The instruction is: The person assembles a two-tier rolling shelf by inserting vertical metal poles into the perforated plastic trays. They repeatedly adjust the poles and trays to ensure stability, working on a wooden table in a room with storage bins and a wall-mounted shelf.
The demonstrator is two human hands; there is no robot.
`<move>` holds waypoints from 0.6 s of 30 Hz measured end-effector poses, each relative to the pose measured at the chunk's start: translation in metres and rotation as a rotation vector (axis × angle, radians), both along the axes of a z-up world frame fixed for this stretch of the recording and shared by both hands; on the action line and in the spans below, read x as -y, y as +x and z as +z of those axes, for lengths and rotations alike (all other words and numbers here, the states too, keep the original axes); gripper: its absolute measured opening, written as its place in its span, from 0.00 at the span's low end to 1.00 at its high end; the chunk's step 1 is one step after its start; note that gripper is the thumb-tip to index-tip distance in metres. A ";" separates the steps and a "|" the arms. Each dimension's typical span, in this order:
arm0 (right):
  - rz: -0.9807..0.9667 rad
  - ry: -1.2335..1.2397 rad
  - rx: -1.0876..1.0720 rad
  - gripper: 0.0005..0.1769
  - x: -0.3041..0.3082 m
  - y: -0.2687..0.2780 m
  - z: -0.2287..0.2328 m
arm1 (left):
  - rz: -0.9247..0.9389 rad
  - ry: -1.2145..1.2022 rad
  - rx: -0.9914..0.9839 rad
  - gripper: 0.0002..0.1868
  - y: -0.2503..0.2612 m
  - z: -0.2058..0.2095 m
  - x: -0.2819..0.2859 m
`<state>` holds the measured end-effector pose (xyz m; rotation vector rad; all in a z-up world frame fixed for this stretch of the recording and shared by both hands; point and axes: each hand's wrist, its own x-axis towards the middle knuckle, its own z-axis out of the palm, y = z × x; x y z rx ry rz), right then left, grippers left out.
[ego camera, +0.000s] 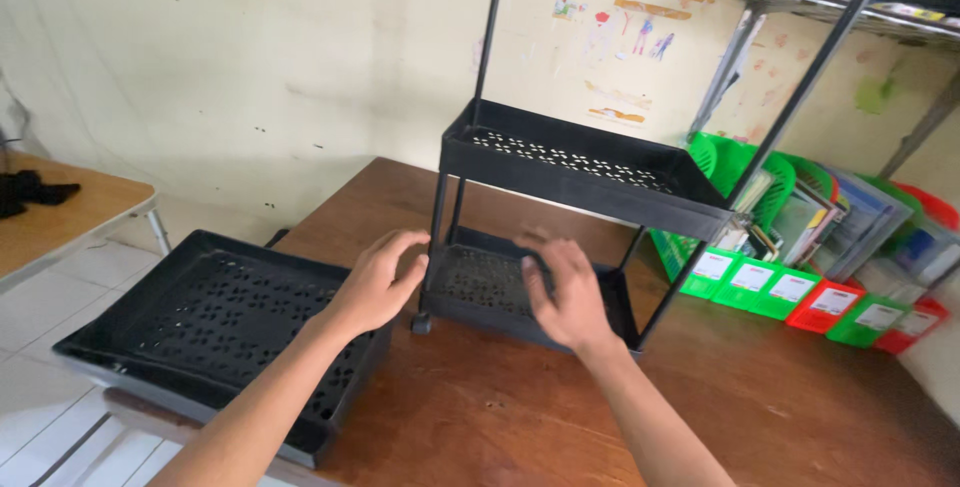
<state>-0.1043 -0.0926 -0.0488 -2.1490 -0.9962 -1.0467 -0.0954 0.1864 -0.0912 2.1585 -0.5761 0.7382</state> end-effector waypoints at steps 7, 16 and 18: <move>0.247 -0.137 -0.175 0.10 -0.096 -0.001 -0.027 | 0.034 0.057 -0.109 0.17 -0.039 -0.028 -0.055; 0.382 -0.319 -0.328 0.10 -0.203 -0.012 -0.040 | 0.155 0.142 -0.129 0.15 -0.075 -0.056 -0.151; 0.415 -0.370 -0.355 0.11 -0.223 -0.016 -0.043 | 0.178 0.159 -0.125 0.15 -0.084 -0.063 -0.171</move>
